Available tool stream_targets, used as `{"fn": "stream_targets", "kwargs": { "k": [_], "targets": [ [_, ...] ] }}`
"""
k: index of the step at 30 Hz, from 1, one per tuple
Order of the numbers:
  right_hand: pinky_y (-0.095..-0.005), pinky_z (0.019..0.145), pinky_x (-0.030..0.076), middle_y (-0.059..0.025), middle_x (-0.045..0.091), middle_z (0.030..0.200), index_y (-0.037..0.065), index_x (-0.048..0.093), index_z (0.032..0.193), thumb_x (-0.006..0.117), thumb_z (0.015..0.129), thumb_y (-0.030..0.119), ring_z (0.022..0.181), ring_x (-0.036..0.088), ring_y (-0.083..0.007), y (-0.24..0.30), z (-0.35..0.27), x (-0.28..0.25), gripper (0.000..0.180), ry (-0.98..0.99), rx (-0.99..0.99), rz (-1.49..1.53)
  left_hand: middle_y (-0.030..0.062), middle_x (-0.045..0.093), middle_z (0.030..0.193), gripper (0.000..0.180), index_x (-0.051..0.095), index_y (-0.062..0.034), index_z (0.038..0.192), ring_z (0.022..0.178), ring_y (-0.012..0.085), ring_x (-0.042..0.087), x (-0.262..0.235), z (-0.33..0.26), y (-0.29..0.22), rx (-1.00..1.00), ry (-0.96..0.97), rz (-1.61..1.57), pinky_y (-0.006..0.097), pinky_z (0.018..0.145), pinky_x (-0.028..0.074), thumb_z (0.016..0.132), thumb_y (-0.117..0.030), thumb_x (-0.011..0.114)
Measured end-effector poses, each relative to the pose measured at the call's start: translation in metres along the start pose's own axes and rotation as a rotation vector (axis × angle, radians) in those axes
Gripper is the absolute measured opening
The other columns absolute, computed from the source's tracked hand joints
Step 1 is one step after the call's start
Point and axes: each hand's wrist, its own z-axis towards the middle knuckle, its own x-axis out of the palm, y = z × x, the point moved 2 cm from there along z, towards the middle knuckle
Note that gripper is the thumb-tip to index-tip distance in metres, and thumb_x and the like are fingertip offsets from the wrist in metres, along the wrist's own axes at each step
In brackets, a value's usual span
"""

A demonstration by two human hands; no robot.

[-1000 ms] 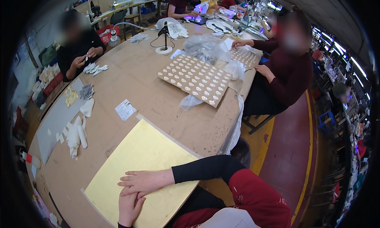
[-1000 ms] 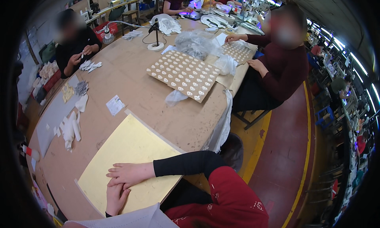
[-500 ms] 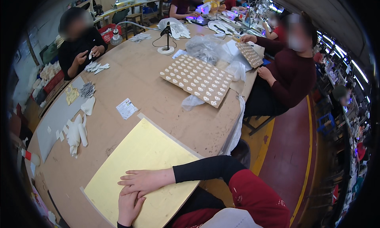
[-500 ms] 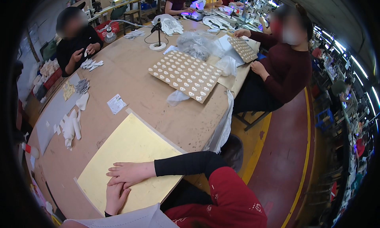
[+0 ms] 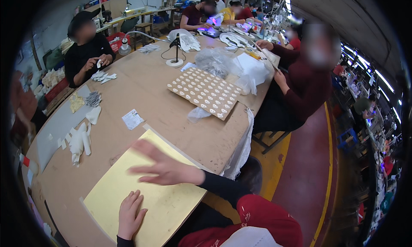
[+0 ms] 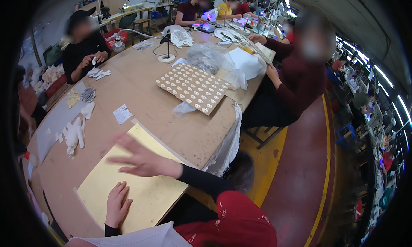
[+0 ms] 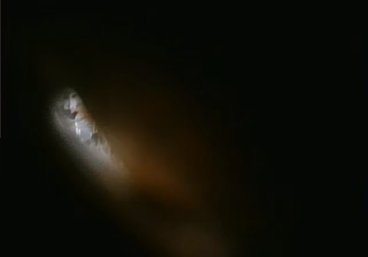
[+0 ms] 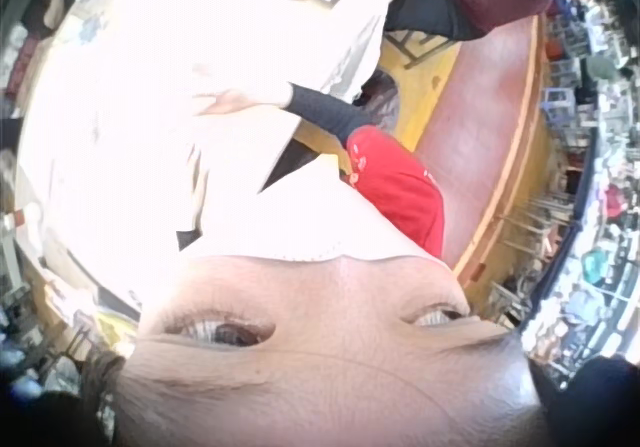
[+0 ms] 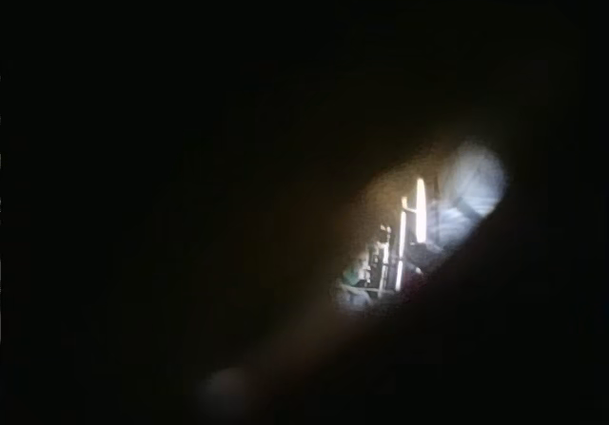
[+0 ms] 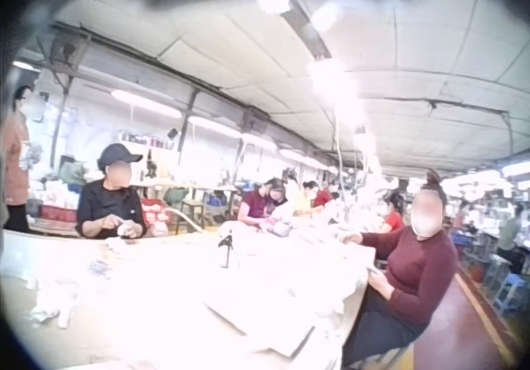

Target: The person moves a yellow tray and wipes a yellow board with a black tool. They then pick up a sheet with smiley faces and apply glue from a bottle onto the sheet.

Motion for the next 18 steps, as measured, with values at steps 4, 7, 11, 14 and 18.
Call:
{"fn": "stream_targets", "kwargs": {
  "k": [4,7,11,14,18],
  "targets": [
    [-0.0482,0.113,0.029,-0.016,0.028,0.152,0.017,0.026,0.149,0.068,0.089,0.03,0.139,0.03,-0.0324,-0.009,-0.069,-0.064,0.074,-0.642,0.353,0.346,0.0119,0.052,0.139,0.046,0.058,-0.0041,0.125,0.131,0.0343,0.045,-0.002,-0.006,0.002,0.0,-0.034,0.03,0.044,0.106,0.036,0.083,-0.019,0.068],
    [-0.0443,0.113,0.03,-0.0179,0.026,0.152,0.014,0.02,0.151,0.06,0.091,0.047,0.136,0.035,-0.0311,-0.013,-0.116,-0.123,0.079,-1.043,0.619,0.725,0.0116,0.053,0.138,0.044,0.059,-0.0041,0.124,0.13,0.0339,0.046,0.0,-0.004,0.003,0.001,-0.041,0.033,0.043,0.105,0.037,0.083,-0.017,0.068],
    [-0.0434,0.114,0.029,-0.0229,0.024,0.151,0.011,0.016,0.152,0.06,0.087,0.061,0.137,0.033,-0.032,-0.015,-0.179,-0.184,0.093,-1.484,0.802,1.038,0.0118,0.053,0.138,0.043,0.059,-0.0041,0.123,0.131,0.0336,0.045,0.003,-0.001,0.002,-0.032,-0.025,-0.001,0.043,0.107,0.036,0.082,-0.013,0.067],
    [-0.0461,0.115,0.027,-0.0231,0.023,0.151,0.01,0.016,0.152,0.058,0.085,0.066,0.139,0.029,-0.0323,-0.005,-0.198,-0.212,0.097,-1.591,0.643,0.991,0.0116,0.053,0.138,0.042,0.059,-0.0038,0.123,0.131,0.0334,0.044,0.002,0.001,-0.003,-0.053,-0.028,-0.015,0.043,0.108,0.035,0.082,-0.009,0.066],
    [-0.0485,0.116,0.022,-0.0155,0.026,0.153,0.011,0.022,0.151,0.052,0.087,0.068,0.14,0.028,-0.0287,0.033,-0.185,-0.218,0.091,-1.569,0.389,0.831,0.0107,0.053,0.137,0.04,0.059,-0.0042,0.122,0.131,0.0324,0.045,0.002,-0.002,-0.003,-0.051,-0.05,0.013,0.042,0.107,0.037,0.083,-0.01,0.066]
  ]
}}
